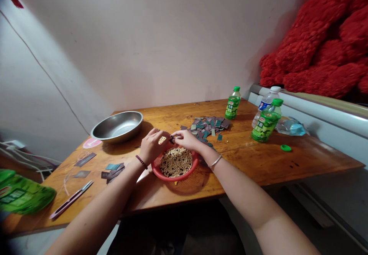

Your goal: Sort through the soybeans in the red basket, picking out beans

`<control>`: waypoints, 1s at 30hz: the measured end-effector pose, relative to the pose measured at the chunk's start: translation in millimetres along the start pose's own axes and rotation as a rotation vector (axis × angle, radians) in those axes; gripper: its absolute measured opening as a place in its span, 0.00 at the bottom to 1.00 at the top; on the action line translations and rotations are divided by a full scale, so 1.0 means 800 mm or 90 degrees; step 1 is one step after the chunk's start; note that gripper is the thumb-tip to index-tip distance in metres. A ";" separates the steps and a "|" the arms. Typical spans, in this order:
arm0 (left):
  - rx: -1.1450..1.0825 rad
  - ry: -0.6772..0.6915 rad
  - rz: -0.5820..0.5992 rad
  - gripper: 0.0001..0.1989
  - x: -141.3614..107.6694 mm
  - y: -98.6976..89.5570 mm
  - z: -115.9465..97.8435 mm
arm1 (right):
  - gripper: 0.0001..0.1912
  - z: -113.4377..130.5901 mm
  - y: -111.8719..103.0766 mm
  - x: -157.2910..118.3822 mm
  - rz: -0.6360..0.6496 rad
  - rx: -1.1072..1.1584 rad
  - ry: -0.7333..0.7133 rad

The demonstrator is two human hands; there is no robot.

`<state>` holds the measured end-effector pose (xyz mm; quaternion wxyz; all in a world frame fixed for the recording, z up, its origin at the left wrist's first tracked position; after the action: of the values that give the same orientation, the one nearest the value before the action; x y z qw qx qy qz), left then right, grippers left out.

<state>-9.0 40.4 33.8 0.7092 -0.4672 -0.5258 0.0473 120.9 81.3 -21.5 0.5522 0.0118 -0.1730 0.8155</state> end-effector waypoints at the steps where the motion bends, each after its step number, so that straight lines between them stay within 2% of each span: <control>1: 0.001 0.000 0.002 0.07 0.000 0.000 0.000 | 0.15 0.000 0.000 0.000 0.000 0.000 -0.001; 30: -0.009 -0.005 0.021 0.07 0.001 0.001 -0.001 | 0.15 0.002 0.000 -0.001 -0.003 0.002 0.001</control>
<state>-7.8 41.2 33.5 0.7026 -0.4808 -0.5214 0.0572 120.7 79.8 -19.9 0.5541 0.0126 -0.1716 0.8145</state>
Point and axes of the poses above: each hand's wrist, its own x-axis towards the middle knuckle, its own y-axis out of the palm, z = x × y, the point moved 6 cm from there along x, towards the middle knuckle
